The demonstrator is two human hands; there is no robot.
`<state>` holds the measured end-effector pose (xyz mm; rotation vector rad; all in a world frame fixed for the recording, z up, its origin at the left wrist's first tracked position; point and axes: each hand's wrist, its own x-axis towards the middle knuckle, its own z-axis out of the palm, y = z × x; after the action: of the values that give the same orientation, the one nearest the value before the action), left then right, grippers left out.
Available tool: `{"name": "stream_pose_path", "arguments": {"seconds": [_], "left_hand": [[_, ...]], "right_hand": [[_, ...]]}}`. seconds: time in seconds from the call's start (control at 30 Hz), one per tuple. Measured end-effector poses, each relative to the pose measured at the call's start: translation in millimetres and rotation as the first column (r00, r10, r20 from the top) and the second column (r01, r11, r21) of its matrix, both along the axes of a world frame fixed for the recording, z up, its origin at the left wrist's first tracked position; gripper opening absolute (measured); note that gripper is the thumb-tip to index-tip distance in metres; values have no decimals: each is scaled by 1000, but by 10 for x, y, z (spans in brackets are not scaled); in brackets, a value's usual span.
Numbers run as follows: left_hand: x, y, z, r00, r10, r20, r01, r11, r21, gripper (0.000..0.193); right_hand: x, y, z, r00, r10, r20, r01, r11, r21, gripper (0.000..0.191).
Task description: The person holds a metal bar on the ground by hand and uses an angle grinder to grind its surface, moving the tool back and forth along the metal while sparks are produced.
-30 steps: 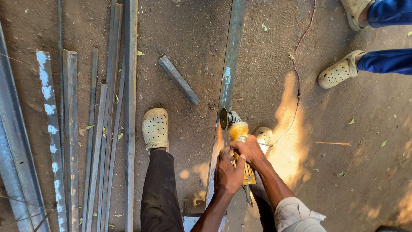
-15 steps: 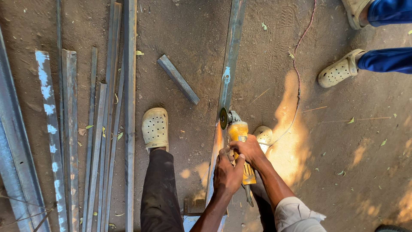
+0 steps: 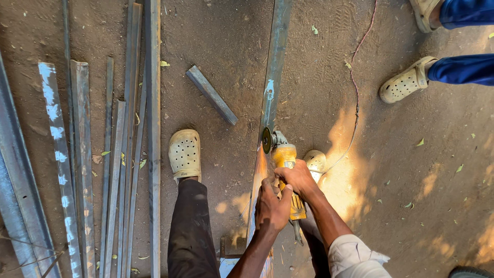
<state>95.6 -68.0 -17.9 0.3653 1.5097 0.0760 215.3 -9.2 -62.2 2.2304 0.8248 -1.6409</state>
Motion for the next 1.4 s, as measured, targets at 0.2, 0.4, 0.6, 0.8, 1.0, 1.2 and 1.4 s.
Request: {"name": "stream_pose_path", "arguments": {"seconds": [0.2, 0.4, 0.6, 0.8, 1.0, 1.2, 1.4], "left_hand": [[12, -15, -16, 999, 33, 15, -33, 999, -20, 68], [30, -31, -35, 1000, 12, 5, -12, 1000, -29, 62], [36, -50, -8, 998, 12, -70, -11, 1000, 14, 61], [48, -99, -29, 998, 27, -53, -26, 999, 24, 61], [94, -117, -60, 993, 96, -65, -93, 995, 47, 59], [41, -106, -23, 997, 57, -51, -55, 997, 46, 61], [27, -43, -6, 999, 31, -44, -33, 999, -28, 63]], "right_hand": [[4, -1, -34, 999, 23, 38, -21, 998, -55, 25], [-14, -5, -29, 998, -41, 54, 44, 998, -54, 24], [-65, 21, 20, 991, -117, 64, 122, 990, -68, 22], [-74, 15, 53, 994, -93, 62, 98, 993, -70, 22], [-60, -23, 19, 995, -95, 30, 96, 995, -41, 23], [-21, -24, -12, 999, -15, 36, 17, 999, -41, 24], [-37, -27, -35, 996, -75, 56, 78, 995, -61, 22]]}}
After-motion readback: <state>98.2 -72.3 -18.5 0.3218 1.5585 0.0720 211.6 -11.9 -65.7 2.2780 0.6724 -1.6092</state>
